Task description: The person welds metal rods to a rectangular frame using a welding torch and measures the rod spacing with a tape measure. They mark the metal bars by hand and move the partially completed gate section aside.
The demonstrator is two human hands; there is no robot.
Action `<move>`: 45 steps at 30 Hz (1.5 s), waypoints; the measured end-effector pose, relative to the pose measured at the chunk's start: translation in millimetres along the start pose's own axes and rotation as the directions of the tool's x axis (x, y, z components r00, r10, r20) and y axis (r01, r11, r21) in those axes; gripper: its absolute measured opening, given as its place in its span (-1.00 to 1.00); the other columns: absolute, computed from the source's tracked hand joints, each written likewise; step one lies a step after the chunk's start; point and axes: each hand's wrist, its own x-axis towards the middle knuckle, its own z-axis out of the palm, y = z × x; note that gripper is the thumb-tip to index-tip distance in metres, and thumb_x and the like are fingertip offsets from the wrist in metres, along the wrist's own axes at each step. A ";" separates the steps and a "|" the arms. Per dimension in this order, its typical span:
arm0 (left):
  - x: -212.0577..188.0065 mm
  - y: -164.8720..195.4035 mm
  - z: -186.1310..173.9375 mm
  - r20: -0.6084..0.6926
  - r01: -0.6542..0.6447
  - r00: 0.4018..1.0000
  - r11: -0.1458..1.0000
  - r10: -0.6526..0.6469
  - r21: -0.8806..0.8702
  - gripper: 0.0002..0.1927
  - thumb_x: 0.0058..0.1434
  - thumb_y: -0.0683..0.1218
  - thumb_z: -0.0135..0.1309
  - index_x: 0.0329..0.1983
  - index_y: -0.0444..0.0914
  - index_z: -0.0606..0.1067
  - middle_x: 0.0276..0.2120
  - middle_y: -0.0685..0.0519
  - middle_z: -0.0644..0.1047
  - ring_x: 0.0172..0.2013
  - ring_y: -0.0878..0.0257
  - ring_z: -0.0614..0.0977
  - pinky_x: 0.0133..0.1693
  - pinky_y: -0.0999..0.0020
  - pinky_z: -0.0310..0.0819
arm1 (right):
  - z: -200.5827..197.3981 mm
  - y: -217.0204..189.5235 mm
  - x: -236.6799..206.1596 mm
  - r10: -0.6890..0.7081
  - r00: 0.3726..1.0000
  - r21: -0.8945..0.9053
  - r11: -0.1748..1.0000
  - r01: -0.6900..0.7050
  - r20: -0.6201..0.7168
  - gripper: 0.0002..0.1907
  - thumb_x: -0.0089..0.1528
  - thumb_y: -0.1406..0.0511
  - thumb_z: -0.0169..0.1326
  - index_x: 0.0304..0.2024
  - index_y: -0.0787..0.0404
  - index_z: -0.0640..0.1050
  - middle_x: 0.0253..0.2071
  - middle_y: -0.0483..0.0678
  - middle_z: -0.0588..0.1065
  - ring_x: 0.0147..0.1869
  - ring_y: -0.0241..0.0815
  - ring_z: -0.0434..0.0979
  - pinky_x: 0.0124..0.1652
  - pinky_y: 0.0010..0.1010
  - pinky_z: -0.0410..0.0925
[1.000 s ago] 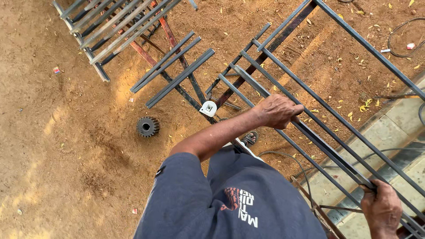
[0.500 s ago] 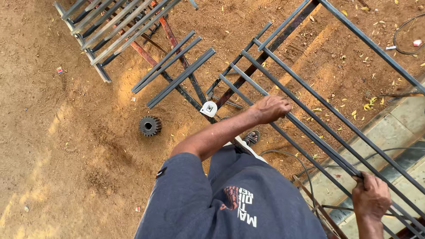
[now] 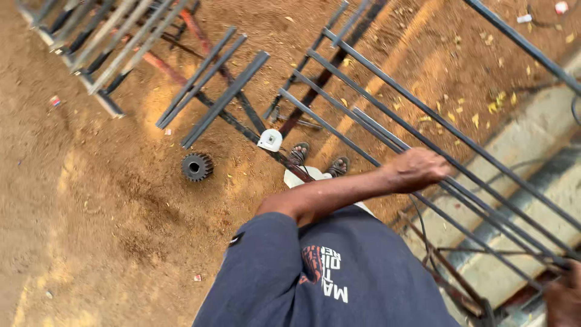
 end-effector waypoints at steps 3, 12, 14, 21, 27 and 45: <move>16.7 33.8 37.4 -0.012 -0.082 0.997 0.993 0.081 -0.082 -0.83 0.03 -0.03 0.12 -0.53 -0.21 0.46 -0.50 -0.01 0.53 -0.39 0.06 0.64 -0.33 0.13 0.56 | -13.0 19.0 -22.0 0.050 0.999 0.039 0.998 -0.050 0.004 -0.95 0.46 0.42 0.07 -0.07 0.18 0.54 -0.10 -0.03 0.55 -0.04 -0.09 0.52 0.00 -0.34 0.40; 16.1 54.3 85.3 0.571 -0.366 0.818 0.820 0.060 0.439 -0.70 0.43 -0.26 -0.17 -0.48 -0.22 0.34 -0.64 0.20 0.22 -0.61 0.46 0.28 -0.61 0.52 0.30 | -13.5 33.3 -53.2 0.066 0.998 0.132 0.989 -0.068 0.020 -0.91 0.47 0.48 0.03 -0.02 0.25 0.52 -0.11 0.00 0.54 -0.07 -0.12 0.52 -0.02 -0.39 0.40; 12.8 46.4 80.3 0.465 -0.259 0.882 0.903 0.077 0.343 -0.75 0.41 -0.26 -0.13 -0.45 -0.28 0.37 -0.66 0.21 0.22 -0.64 0.46 0.29 -0.65 0.53 0.27 | -12.4 35.0 -46.7 0.056 0.998 0.146 0.987 -0.059 0.024 -0.91 0.48 0.50 0.02 -0.01 0.26 0.51 -0.11 0.01 0.54 -0.08 -0.12 0.51 -0.03 -0.40 0.41; -0.2 16.9 58.0 0.216 -0.014 0.976 0.996 -0.005 0.089 -0.86 0.28 -0.25 -0.01 -0.41 -0.25 0.47 -0.63 0.18 0.34 -0.59 0.38 0.39 -0.63 0.48 0.36 | -9.9 32.5 -33.1 0.030 0.999 0.181 0.983 -0.035 0.031 -0.88 0.49 0.55 -0.01 0.02 0.31 0.49 -0.12 0.04 0.53 -0.10 -0.15 0.51 -0.05 -0.43 0.41; -23.6 -17.7 32.3 0.080 0.041 0.996 0.991 -0.051 0.130 -0.77 0.34 -0.25 0.01 -0.46 -0.19 0.48 -0.63 0.14 0.41 -0.56 0.36 0.44 -0.55 0.47 0.42 | -5.4 36.4 -27.5 -0.002 0.999 0.312 0.950 -0.011 0.043 -0.85 0.49 0.59 -0.04 0.05 0.36 0.47 -0.12 0.06 0.52 -0.12 -0.17 0.51 -0.07 -0.46 0.42; -29.4 -29.4 -12.9 0.051 0.024 0.998 0.981 -0.034 0.192 -0.91 0.22 -0.30 0.07 -0.36 -0.25 0.51 -0.63 0.06 0.46 -0.57 0.24 0.55 -0.54 0.33 0.52 | 1.4 5.1 2.8 -0.054 0.999 0.094 0.994 0.054 0.002 -0.81 0.35 0.51 0.12 -0.04 0.17 0.57 -0.11 -0.02 0.55 -0.08 -0.08 0.51 -0.07 -0.32 0.38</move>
